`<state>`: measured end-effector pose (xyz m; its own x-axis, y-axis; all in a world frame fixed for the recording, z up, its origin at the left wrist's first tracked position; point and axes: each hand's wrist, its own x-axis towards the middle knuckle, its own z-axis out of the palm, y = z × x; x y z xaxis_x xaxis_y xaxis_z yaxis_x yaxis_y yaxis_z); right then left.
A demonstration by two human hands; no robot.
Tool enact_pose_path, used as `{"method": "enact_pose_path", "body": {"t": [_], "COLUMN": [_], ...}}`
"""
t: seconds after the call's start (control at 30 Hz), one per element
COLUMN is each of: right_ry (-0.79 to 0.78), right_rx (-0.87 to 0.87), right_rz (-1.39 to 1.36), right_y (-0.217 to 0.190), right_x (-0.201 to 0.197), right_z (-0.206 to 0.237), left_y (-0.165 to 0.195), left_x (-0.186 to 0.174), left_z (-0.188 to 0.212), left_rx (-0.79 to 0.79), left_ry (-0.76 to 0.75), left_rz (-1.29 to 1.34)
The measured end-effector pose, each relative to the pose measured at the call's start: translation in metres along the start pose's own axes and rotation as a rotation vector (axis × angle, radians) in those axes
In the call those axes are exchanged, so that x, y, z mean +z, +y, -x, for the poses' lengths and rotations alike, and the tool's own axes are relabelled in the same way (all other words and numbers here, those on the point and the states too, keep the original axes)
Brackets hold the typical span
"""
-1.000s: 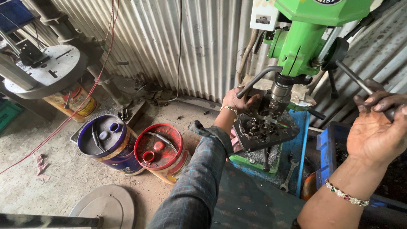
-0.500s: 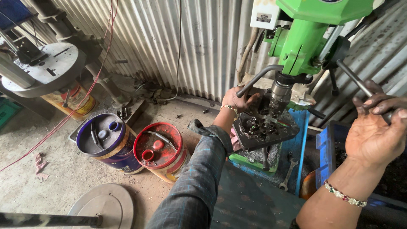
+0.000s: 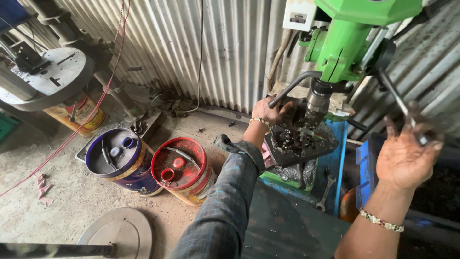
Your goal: The person operates a bench drill press, positioning small metal workpieces on the table and pulling the feed lever to drill holes in them. They move finished drilled parts by hand into a blue bin beside the machine and repeat the drilling cycle with new parts.
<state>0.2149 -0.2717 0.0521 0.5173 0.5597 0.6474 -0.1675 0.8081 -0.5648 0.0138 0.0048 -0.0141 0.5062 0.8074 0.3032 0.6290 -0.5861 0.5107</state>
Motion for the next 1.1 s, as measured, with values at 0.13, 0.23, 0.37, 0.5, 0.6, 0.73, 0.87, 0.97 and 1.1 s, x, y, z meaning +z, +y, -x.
{"method": "enact_pose_path", "body": {"t": [0.13, 0.23, 0.37, 0.5, 0.6, 0.73, 0.87, 0.97, 1.1], "right_ry": [0.155, 0.112, -0.008, -0.134, -0.247, -0.264, -0.301, -0.297, -0.331], "right_rx": [0.091, 0.17, 0.355, 0.265, 0.188, 0.315, 0.215, 0.163, 0.164], "right_rz": [0.221, 0.509, 0.923, 1.217, 1.385, 1.485, 1.47, 1.367, 1.406], "right_y": [0.004, 0.036, 0.092, 0.132, 0.151, 0.164, 0.17, 0.172, 0.162], "right_x": [0.01, 0.005, -0.014, -0.024, -0.027, -0.033, -0.041, -0.043, -0.034], "right_z": [0.015, 0.035, 0.042, 0.027, 0.018, 0.012, 0.01, 0.013, 0.012], "left_y": [0.01, 0.014, 0.01, 0.001, -0.002, 0.002, 0.017, 0.025, 0.025], "left_x": [-0.008, -0.01, -0.001, 0.014, 0.02, 0.013, -0.007, -0.019, -0.028], "left_z": [0.009, 0.015, 0.011, 0.005, 0.007, 0.009, 0.028, 0.062, 0.068], "left_rx": [0.019, -0.272, -0.086, -0.111, -0.12, -0.122, -0.258, -0.417, -0.455], "left_ry": [0.085, -0.142, 0.21, 0.147, 0.164, 0.227, 0.152, 0.059, 0.024], "left_rz": [-0.054, 0.093, -0.051, -0.091, -0.063, -0.042, -0.016, -0.057, -0.022]}}
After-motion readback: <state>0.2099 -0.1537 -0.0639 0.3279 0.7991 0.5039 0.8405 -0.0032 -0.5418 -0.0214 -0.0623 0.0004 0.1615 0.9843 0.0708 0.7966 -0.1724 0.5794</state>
